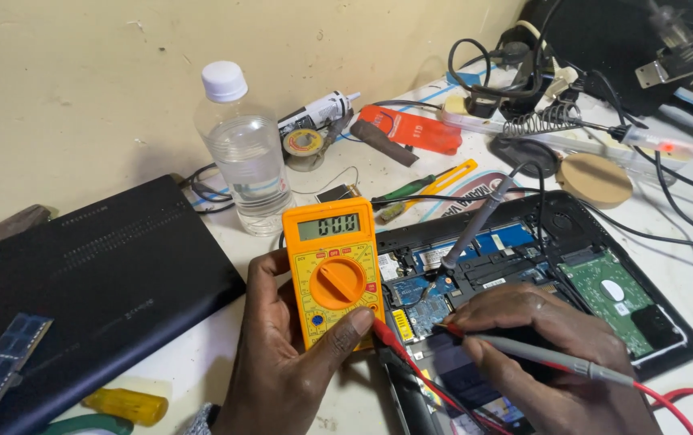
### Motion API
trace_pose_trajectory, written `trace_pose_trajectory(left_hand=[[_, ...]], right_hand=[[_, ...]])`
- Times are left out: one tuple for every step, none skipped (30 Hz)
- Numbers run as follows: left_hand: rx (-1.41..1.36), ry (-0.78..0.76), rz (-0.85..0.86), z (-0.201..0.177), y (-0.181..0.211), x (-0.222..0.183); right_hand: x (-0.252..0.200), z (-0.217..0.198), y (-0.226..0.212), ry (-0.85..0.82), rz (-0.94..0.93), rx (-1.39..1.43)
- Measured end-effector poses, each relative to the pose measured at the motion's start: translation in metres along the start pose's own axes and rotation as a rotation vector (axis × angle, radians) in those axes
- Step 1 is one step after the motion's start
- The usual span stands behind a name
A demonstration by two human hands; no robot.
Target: Using a digital multimeter to test various components on an open laptop motherboard for hardware issues.
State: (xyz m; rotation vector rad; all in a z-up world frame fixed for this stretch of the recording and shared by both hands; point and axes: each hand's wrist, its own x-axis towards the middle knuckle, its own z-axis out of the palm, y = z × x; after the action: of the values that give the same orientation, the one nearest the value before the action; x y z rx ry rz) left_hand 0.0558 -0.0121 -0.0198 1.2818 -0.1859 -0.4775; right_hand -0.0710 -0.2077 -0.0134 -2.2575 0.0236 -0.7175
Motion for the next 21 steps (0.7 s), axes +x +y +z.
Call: trace_pose_trajectory(left_hand=[[-0.002, -0.004, -0.002, 0.0011, 0.0016, -0.0004], [0.012, 0.014, -0.020, 0.0020, 0.0031, -0.0007], [0.025, 0.033, -0.036, 0.0028, 0.0047, -0.0010], [0.023, 0.029, -0.038, 0.0023, 0.0040, -0.0007], [0.043, 0.013, -0.020, 0.0016, 0.0037, -0.0005], [0.063, -0.003, -0.003, 0.0007, 0.0034, -0.0003], [0.062, -0.003, -0.002, 0.0009, 0.0032, -0.0001], [0.048, -0.016, -0.003, 0.0009, 0.0030, 0.0001], [0.033, -0.028, -0.004, 0.0009, 0.0029, 0.0003], [0.033, -0.028, -0.003, 0.0005, 0.0030, 0.0003], [0.022, -0.050, 0.020, 0.0003, 0.0028, 0.0003], [0.011, -0.072, 0.043, 0.0000, 0.0024, 0.0002], [0.010, -0.071, 0.043, 0.0006, 0.0022, 0.0001], [-0.025, -0.073, 0.033, 0.0012, 0.0020, -0.0001], [-0.059, -0.076, 0.024, 0.0016, 0.0020, 0.0001], [-0.059, -0.075, 0.024, 0.0013, 0.0023, 0.0000], [-0.047, -0.076, 0.031, 0.0013, 0.0027, -0.0001], [-0.036, -0.076, 0.037, 0.0013, 0.0031, -0.0002], [-0.036, -0.076, 0.038, 0.0010, 0.0029, -0.0002], [-0.045, -0.086, 0.040, 0.0007, 0.0027, -0.0001], [-0.055, -0.095, 0.041, 0.0005, 0.0025, -0.0003]], right_hand=[[0.0010, -0.0004, -0.0009, 0.001, 0.003, -0.004], [0.0019, -0.0006, -0.0019, -0.008, -0.030, 0.001], [0.0032, -0.0006, -0.0029, -0.017, -0.064, 0.007], [0.0030, -0.0008, -0.0012, -0.016, -0.062, 0.003], [0.0033, -0.0006, 0.0004, -0.032, -0.077, 0.015], [0.0037, -0.0003, 0.0020, -0.047, -0.092, 0.028], [0.0032, 0.0000, 0.0010, -0.047, -0.093, 0.027], [0.0028, 0.0004, 0.0000, -0.042, -0.091, 0.033], [0.0024, 0.0008, -0.0011, -0.036, -0.089, 0.039], [0.0029, 0.0006, -0.0009, -0.037, -0.090, 0.038], [0.0031, 0.0002, -0.0006, -0.052, -0.105, 0.020], [0.0032, -0.0002, -0.0003, -0.067, -0.121, 0.002], [0.0033, -0.0001, -0.0007, -0.069, -0.121, 0.001], [0.0034, 0.0000, -0.0012, -0.068, -0.119, -0.006], [0.0037, 0.0005, -0.0016, -0.066, -0.117, -0.013], [0.0030, 0.0010, -0.0021, -0.067, -0.118, -0.013], [0.0023, 0.0014, -0.0026, -0.059, -0.108, -0.013], [0.0017, 0.0016, -0.0031, -0.051, -0.099, -0.012], [0.0018, 0.0013, -0.0028, -0.051, -0.100, -0.012], [0.0019, 0.0010, -0.0025, -0.061, -0.106, -0.011], [0.0018, 0.0007, -0.0022, -0.071, -0.111, -0.009]])
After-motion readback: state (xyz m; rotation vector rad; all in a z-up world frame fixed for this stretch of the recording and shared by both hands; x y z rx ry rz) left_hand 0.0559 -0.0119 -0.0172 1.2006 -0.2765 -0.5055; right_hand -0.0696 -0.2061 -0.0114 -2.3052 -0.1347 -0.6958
